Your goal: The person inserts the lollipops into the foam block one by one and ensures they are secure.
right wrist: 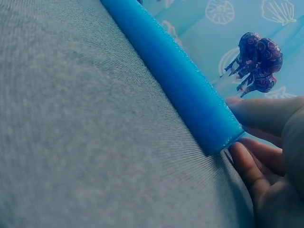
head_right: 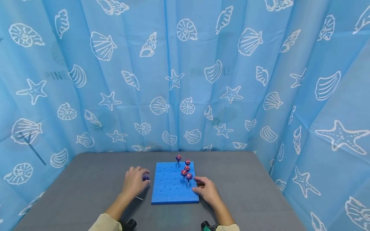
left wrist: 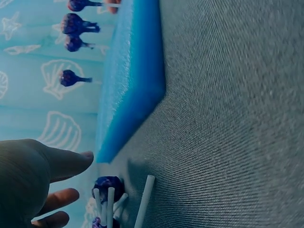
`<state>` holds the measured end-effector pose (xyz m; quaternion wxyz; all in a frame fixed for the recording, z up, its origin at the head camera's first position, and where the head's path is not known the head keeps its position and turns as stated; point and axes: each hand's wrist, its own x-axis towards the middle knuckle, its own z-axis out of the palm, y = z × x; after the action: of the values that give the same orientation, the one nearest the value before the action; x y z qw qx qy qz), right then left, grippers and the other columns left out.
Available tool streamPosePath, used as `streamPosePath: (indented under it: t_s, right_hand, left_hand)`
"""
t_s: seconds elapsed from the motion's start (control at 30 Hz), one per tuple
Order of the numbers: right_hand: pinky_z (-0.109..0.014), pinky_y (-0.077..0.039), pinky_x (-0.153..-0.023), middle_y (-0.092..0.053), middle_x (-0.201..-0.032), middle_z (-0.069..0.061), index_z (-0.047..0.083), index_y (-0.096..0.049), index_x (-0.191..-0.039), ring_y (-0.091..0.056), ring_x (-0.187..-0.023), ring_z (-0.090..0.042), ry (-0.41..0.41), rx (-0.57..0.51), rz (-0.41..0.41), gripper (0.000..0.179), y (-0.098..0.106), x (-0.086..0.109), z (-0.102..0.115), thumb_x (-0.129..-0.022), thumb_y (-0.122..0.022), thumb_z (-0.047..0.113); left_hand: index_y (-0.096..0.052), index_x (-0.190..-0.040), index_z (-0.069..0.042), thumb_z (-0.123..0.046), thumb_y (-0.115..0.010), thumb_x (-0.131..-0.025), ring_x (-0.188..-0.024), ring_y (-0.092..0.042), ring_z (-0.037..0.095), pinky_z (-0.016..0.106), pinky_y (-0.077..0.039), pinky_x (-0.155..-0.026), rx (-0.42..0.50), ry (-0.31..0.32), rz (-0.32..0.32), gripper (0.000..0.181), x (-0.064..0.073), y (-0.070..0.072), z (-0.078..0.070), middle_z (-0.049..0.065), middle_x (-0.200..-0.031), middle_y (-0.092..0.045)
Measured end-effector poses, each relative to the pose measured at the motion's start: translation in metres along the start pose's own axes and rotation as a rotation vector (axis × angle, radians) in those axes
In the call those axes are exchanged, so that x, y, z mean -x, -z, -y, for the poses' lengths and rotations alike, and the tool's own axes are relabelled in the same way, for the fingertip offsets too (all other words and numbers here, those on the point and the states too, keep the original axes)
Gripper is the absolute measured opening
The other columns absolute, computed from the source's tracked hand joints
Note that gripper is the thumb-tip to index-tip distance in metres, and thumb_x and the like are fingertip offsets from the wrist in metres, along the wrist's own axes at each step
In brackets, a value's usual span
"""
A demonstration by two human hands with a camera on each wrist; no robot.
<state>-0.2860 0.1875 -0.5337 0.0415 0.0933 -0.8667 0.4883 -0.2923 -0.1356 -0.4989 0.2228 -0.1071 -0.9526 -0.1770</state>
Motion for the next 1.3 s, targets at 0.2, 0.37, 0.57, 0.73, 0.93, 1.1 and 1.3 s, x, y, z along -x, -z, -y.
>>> streamPosePath:
  t_s: [0.2, 0.37, 0.57, 0.73, 0.93, 1.1, 1.3]
  right_hand:
    - [-0.038, -0.055, -0.082, -0.063, -0.117, -0.013, 0.003, -0.066, -0.12, -0.061, -0.103, -0.028, 0.02, -0.005, 0.001, 0.04, 0.001, 0.0, -0.002, -0.082, -0.078, 0.008]
    - [-0.038, -0.054, -0.081, -0.063, -0.117, -0.013, 0.002, -0.066, -0.12, -0.061, -0.103, -0.028, 0.025, -0.01, 0.005, 0.04, 0.002, 0.001, -0.001, -0.082, -0.077, 0.008]
    - [-0.038, -0.055, -0.082, -0.063, -0.116, -0.014, 0.001, -0.066, -0.12, -0.061, -0.102, -0.029, 0.021, -0.014, 0.0, 0.04, 0.001, 0.002, 0.001, -0.082, -0.077, 0.006]
    - [-0.038, -0.055, -0.081, -0.063, -0.116, -0.014, 0.001, -0.066, -0.12, -0.062, -0.101, -0.028, 0.015, -0.018, -0.007, 0.04, 0.001, 0.003, 0.001, -0.082, -0.077, 0.007]
    - [-0.037, -0.056, -0.078, -0.064, -0.113, -0.016, -0.004, -0.065, -0.119, -0.063, -0.097, -0.028, 0.049, -0.005, -0.02, 0.041, 0.002, 0.003, 0.0, -0.082, -0.078, 0.009]
    - [-0.037, -0.055, -0.081, -0.064, -0.115, -0.014, -0.001, -0.065, -0.12, -0.063, -0.099, -0.027, 0.021, -0.021, -0.013, 0.04, 0.003, 0.002, 0.001, -0.082, -0.078, 0.008]
    - [-0.036, -0.055, -0.081, -0.063, -0.117, -0.016, -0.001, -0.064, -0.121, -0.063, -0.1, -0.028, 0.005, -0.035, 0.014, 0.041, 0.001, 0.003, -0.001, -0.083, -0.077, 0.008]
  left_hand:
    - [-0.073, -0.098, -0.016, -0.028, -0.085, -0.074, -0.087, -0.05, 0.025, 0.04, -0.041, -0.073, -0.057, -0.013, 0.072, 0.029, -0.005, -0.005, 0.003, 0.004, -0.095, -0.065]
    - [-0.073, -0.098, -0.015, -0.025, -0.085, -0.074, -0.082, -0.049, 0.023, 0.038, -0.04, -0.07, -0.061, 0.001, 0.117, 0.029, -0.006, -0.007, 0.006, 0.004, -0.091, -0.066]
    - [-0.073, -0.096, -0.015, -0.022, -0.084, -0.075, -0.078, -0.048, 0.021, 0.036, -0.039, -0.067, -0.05, -0.002, 0.089, 0.025, -0.007, -0.011, 0.01, 0.002, -0.086, -0.066]
    - [-0.073, -0.094, -0.015, -0.022, -0.083, -0.077, -0.077, -0.048, 0.018, 0.033, -0.038, -0.066, -0.023, -0.012, 0.057, 0.021, -0.005, -0.013, 0.011, 0.0, -0.084, -0.065]
    - [-0.073, -0.094, -0.016, -0.021, -0.083, -0.078, -0.078, -0.048, 0.017, 0.033, -0.038, -0.067, 0.042, 0.009, 0.051, 0.02, -0.007, -0.012, 0.01, -0.002, -0.084, -0.064]
    - [-0.073, -0.094, -0.018, -0.02, -0.084, -0.077, -0.084, -0.053, 0.019, 0.037, -0.043, -0.072, 0.076, 0.0, 0.045, 0.021, -0.015, -0.009, 0.009, -0.003, -0.086, -0.064]
    - [-0.072, -0.095, -0.015, -0.015, -0.082, -0.079, -0.084, -0.061, 0.018, 0.039, -0.051, -0.073, 0.149, -0.006, 0.067, 0.019, -0.027, -0.001, 0.002, -0.001, -0.09, -0.065]
